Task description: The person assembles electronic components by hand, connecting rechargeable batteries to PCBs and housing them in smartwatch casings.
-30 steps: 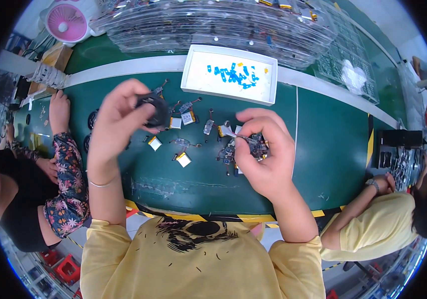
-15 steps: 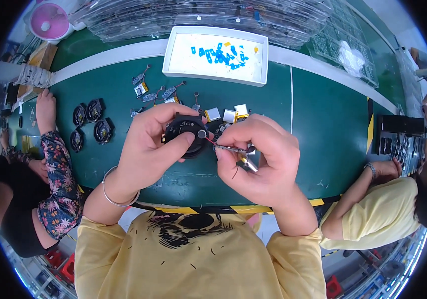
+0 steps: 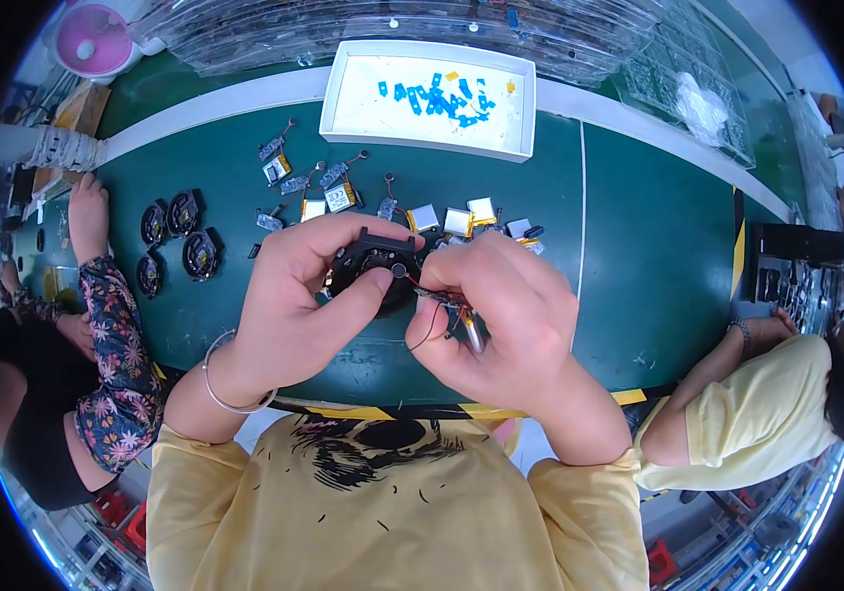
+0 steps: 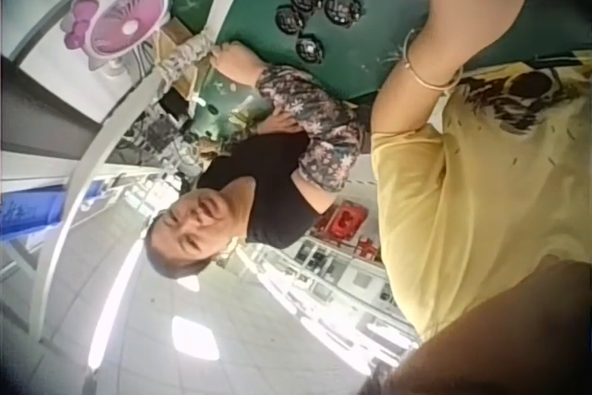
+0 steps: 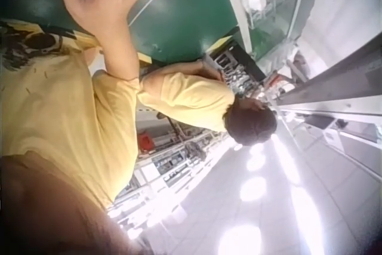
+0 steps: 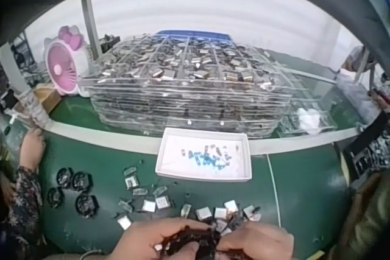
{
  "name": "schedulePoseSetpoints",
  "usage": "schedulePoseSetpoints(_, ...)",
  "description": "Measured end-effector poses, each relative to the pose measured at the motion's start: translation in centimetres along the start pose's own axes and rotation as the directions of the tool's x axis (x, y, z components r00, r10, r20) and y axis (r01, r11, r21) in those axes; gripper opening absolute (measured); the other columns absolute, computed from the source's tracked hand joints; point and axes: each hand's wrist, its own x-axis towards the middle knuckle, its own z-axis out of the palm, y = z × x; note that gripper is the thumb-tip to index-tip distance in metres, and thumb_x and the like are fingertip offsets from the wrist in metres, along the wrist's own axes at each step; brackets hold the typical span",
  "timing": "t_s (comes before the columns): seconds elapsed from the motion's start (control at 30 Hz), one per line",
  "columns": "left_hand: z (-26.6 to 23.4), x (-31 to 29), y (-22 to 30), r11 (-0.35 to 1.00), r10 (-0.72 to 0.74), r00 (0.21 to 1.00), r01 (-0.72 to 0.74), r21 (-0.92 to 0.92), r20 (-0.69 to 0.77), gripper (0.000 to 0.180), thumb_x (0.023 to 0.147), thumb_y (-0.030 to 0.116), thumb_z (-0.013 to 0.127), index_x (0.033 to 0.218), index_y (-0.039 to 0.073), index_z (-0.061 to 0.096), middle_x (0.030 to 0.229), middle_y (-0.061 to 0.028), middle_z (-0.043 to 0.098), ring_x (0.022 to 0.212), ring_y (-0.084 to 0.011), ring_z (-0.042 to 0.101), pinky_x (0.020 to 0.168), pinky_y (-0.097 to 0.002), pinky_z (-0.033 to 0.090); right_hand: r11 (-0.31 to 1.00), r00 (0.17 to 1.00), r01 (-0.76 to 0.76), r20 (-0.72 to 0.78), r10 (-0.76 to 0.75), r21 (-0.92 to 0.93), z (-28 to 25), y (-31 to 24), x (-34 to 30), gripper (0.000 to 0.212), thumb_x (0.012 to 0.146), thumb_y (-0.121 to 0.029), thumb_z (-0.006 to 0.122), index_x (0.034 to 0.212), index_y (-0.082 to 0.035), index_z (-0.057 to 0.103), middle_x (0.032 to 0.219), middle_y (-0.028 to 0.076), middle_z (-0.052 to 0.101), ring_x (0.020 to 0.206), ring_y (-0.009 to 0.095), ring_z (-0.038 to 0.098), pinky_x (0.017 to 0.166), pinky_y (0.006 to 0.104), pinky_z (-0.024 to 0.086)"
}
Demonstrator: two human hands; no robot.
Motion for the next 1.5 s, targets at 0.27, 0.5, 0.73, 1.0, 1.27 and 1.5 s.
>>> schedulePoseSetpoints(0.27, 0.0, -0.3, -0.1, 0.998, -0.058, 0.998, 0.057, 0.027, 0.022, 0.025, 0.081, -0.01, 0.051, 0.105, -0.006, 0.058, 0.099, -0.0094, 0.065, 0.09, -0.01, 0.06, 0.081, -0.0248, 0.049, 0.994, 0.996, 0.07, -0.04, -0.073, -0.083, 0.5, 0.3, -0.4, 0.011, 0.07, -0.006, 0.064, 0.074, -0.002, 0.054, 0.062, 0.005, 0.052, 0.05, 0.016, 0.047, 0.046, 0.0254, 0.038)
schedulePoseSetpoints(0.5, 0.0, 0.0, 0.3, 0.999, -0.032, 0.999, 0.033, -0.02, 0.021, 0.025, 0.081, -0.01, 0.051, 0.105, -0.006, 0.058, 0.098, -0.0087, 0.065, 0.089, -0.0089, 0.06, 0.079, -0.0235, 0.049, 0.98, 0.989, 0.135, -0.038, -0.142, -0.148, 0.4, 0.6, -0.1, 0.01, 0.072, -0.006, 0.065, 0.075, -0.002, 0.056, 0.062, 0.006, 0.052, 0.049, 0.017, 0.047, 0.045, 0.0256, 0.039)
schedulePoseSetpoints(0.73, 0.1, -0.1, 0.1, 0.999, -0.008, 1.0, 0.008, -0.048, 0.009, 0.023, 0.083, -0.007, 0.055, 0.105, -0.006, 0.059, 0.097, -0.0078, 0.065, 0.087, -0.0083, 0.06, 0.077, -0.0229, 0.049, 0.97, 0.986, 0.158, -0.02, -0.164, -0.186, 0.6, 0.4, -0.3, 0.011, 0.071, -0.005, 0.066, 0.077, -0.003, 0.057, 0.062, 0.007, 0.054, 0.05, 0.019, 0.049, 0.046, 0.0268, 0.041)
schedulePoseSetpoints(1.0, -0.4, 0.4, -0.3, 0.997, 0.057, 0.998, -0.059, 0.052, 0.032, 0.009, 0.086, 0.004, 0.059, 0.092, -0.002, 0.057, 0.089, -0.0057, 0.064, 0.083, -0.0086, 0.059, 0.074, -0.0234, 0.046, 0.998, 0.998, 0.062, -0.006, -0.062, -0.019, 0.8, 0.1, -0.3, 0.01, 0.072, -0.002, 0.066, 0.078, -0.001, 0.058, 0.067, 0.007, 0.056, 0.055, 0.017, 0.052, 0.051, 0.0252, 0.042)
schedulePoseSetpoints(1.27, -0.2, 1.2, -0.7, 0.879, -0.156, 0.987, 0.152, -0.452, 0.029, 0.013, 0.085, 0.003, 0.056, 0.096, -0.002, 0.061, 0.086, -0.0033, 0.063, 0.078, -0.0062, 0.058, 0.067, -0.02, 0.046, 0.522, 0.844, -0.514, 0.292, 0.45, 0.681, 0.5, 1.1, -0.2, 0.012, 0.082, 0.006, 0.059, 0.093, 0.001, 0.057, 0.085, 0.001, 0.056, 0.075, 0.003, 0.054, 0.063, 0.0198, 0.046)
schedulePoseSetpoints(1.5, -0.8, 1.1, -0.6, 0.895, -0.192, 0.976, 0.216, -0.389, 0.1, 0.013, 0.076, -0.001, 0.057, 0.088, -0.002, 0.059, 0.083, -0.0053, 0.063, 0.073, -0.0079, 0.058, 0.066, -0.0212, 0.046, 0.558, 0.864, -0.49, 0.287, 0.414, 0.67, 0.4, 0.7, -0.2, 0.013, 0.081, 0.007, 0.06, 0.092, 0.001, 0.057, 0.083, 0.001, 0.055, 0.075, 0.005, 0.053, 0.065, 0.0202, 0.046)
